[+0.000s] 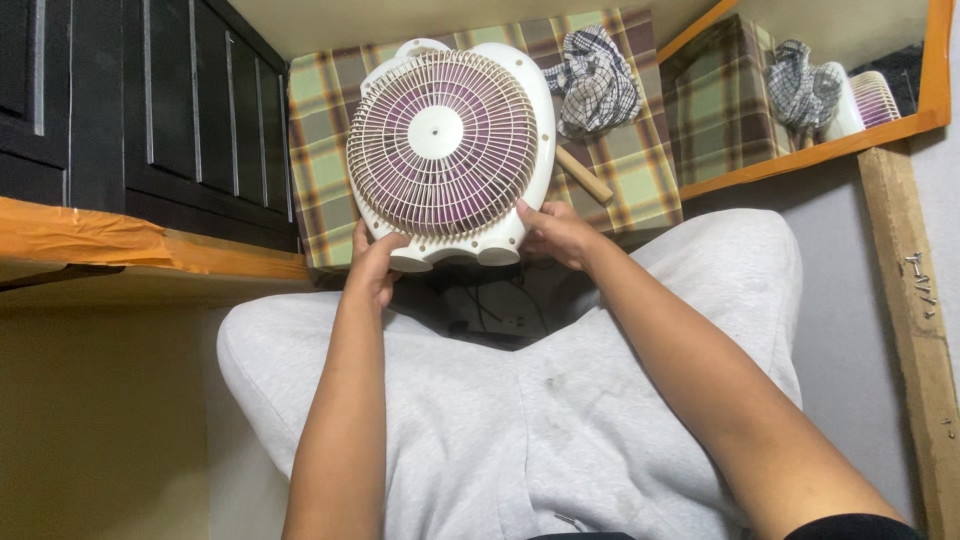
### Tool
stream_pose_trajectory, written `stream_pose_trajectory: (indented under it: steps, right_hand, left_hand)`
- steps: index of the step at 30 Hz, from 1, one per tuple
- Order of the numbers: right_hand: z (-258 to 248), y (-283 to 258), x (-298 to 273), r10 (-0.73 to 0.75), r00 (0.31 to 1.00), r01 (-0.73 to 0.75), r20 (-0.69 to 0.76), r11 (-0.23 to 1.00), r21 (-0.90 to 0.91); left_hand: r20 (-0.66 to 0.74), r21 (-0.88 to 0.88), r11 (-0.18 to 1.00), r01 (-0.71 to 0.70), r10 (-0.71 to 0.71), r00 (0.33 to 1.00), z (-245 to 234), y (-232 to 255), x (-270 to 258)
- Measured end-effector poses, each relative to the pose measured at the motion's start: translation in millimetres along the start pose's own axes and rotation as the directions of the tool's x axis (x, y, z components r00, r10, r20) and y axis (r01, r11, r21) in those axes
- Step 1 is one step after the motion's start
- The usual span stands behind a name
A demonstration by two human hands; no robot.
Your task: The person assembles a small electric fan by placing the purple fan blade onto the motor hub, securing it with a screwdriver, and then attaching the front grille cover. The person works while sitting cross-legged on the floor.
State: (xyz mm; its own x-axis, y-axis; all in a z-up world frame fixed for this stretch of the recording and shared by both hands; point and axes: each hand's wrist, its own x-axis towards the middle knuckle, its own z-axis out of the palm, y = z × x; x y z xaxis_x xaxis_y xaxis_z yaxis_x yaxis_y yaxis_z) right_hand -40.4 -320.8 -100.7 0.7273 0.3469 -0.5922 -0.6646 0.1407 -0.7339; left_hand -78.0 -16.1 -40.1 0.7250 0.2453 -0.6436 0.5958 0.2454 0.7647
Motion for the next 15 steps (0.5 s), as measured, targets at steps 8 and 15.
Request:
stream_pose_trajectory:
  steps: [8, 15]
  right_hand:
    - [5, 7, 7, -0.05, 0.994, 0.042, -0.096, 0.995, -0.085]
    - [6, 2, 3, -0.042, 0.995, 0.037, -0.091, 0.998, -0.056]
  left_hand:
    - [-0.007, 0.062, 0.998, 0.029, -0.028, 1.0, -1, 11, -11]
    - [0.004, 0.058, 0.998, 0.028, -0.028, 1.0, -2, 9, -8]
